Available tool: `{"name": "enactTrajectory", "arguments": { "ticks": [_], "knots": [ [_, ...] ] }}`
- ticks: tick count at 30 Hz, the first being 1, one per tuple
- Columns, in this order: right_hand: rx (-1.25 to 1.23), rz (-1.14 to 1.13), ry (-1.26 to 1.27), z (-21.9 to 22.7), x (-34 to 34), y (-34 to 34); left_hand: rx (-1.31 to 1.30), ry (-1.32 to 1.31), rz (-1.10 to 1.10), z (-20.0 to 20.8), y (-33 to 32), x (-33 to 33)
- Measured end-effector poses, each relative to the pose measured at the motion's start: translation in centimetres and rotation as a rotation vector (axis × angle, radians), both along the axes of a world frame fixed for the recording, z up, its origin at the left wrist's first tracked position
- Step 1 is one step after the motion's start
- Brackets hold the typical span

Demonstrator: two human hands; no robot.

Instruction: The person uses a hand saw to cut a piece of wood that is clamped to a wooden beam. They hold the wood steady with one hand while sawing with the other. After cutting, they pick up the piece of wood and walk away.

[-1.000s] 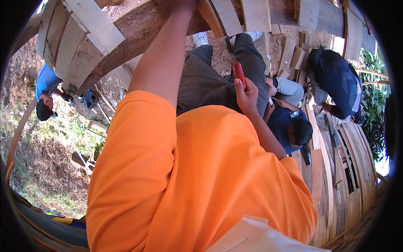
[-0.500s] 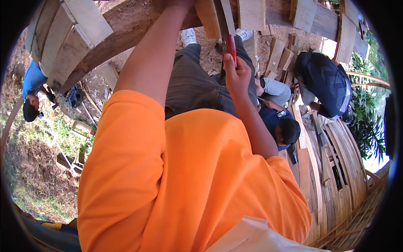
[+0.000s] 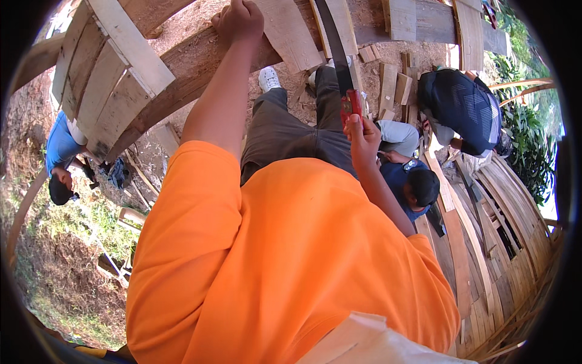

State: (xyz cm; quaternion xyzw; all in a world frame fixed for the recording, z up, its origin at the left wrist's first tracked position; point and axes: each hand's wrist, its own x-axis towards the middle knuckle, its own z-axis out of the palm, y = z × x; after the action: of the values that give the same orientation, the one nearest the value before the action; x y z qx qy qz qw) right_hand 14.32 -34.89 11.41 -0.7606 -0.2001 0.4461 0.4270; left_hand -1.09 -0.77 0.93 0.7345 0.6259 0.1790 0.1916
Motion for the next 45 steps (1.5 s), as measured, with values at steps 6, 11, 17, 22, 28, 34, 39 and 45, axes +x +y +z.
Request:
{"name": "enactTrajectory", "arguments": {
  "ticks": [6, 11, 17, 22, 28, 34, 39, 45],
  "knots": [
    [0.064, -0.259, -0.077, 5.6, 3.9, -1.4, -0.323, -0.800, 0.170, 4.2, 0.4, -1.9],
    [0.194, -0.405, -0.058, 7.6, 5.3, -0.8, -0.685, -1.320, 0.326, 10.1, -5.1, -4.0],
    [0.279, -0.435, -0.030, 7.2, 5.7, 0.8, -0.969, -1.403, 0.788, 3.8, -12.5, -6.8],
    [0.274, -0.391, -0.016, 7.4, 5.8, 0.8, -1.263, -0.617, 0.242, 4.7, -12.4, -8.1],
    [0.279, -0.357, -0.037, 7.8, 6.0, 0.6, 0.082, 0.201, -0.504, 6.8, -8.5, -5.2],
    [0.265, -0.369, -0.078, 7.1, 6.0, -2.1, -0.087, 0.583, -0.527, 8.2, -5.9, -0.8],
    [0.294, -0.461, -0.095, 6.5, 5.6, -4.6, -0.465, 0.202, -0.610, 8.3, -3.2, -0.8],
    [0.302, -0.578, -0.102, 6.4, 5.8, -4.4, 0.308, -0.013, -0.688, 13.5, -3.6, 1.0]
  ]
}}
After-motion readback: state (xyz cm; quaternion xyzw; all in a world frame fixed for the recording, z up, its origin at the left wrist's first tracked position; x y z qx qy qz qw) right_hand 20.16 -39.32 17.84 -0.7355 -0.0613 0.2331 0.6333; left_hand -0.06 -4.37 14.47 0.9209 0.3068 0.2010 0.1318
